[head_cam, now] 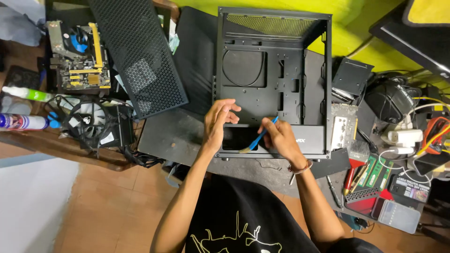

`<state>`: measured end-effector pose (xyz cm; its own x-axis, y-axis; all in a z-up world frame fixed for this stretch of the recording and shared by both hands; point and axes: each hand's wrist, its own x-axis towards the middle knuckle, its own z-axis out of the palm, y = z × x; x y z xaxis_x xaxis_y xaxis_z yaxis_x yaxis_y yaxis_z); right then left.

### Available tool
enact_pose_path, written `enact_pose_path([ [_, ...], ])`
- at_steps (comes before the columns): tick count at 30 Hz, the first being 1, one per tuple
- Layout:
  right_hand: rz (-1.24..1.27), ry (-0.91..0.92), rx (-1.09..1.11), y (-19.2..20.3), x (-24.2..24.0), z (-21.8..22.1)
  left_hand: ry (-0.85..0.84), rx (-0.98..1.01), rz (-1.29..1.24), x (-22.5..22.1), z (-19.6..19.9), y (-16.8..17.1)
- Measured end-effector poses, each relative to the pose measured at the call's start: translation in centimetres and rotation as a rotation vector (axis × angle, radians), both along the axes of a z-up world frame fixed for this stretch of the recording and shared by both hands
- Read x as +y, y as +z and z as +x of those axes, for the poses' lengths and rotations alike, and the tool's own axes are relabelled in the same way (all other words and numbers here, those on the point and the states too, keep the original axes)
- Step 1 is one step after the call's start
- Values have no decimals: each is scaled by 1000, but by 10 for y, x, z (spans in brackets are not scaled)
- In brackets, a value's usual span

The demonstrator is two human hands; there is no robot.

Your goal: Cleaning the interior of a computer case using a small brush

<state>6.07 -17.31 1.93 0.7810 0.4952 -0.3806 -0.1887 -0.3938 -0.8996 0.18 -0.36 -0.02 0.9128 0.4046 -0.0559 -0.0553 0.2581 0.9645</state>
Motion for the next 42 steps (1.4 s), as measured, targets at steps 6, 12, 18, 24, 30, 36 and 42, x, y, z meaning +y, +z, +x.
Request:
enact_pose_path([
  [6,195,58,138,7,17,-4,-30,21,-12,0,2,-4],
  [12,207,340,126,-6,17,-1,-69,49,-13,6,-1,-3],
  [18,-31,366,72,11,-11,30,-153,70,73,4,1,4],
  [24,169,101,34,4,-12,29,-171,71,77,5,3,-2],
  [30,230,202,14,-18,19,5,-161,54,109,6,0,-2],
  [36,1,369,-52,-2,-2,14,-142,47,130,1,-6,-4],
  [42,145,77,30,11,-33,22,-189,58,124,-6,-3,-1],
])
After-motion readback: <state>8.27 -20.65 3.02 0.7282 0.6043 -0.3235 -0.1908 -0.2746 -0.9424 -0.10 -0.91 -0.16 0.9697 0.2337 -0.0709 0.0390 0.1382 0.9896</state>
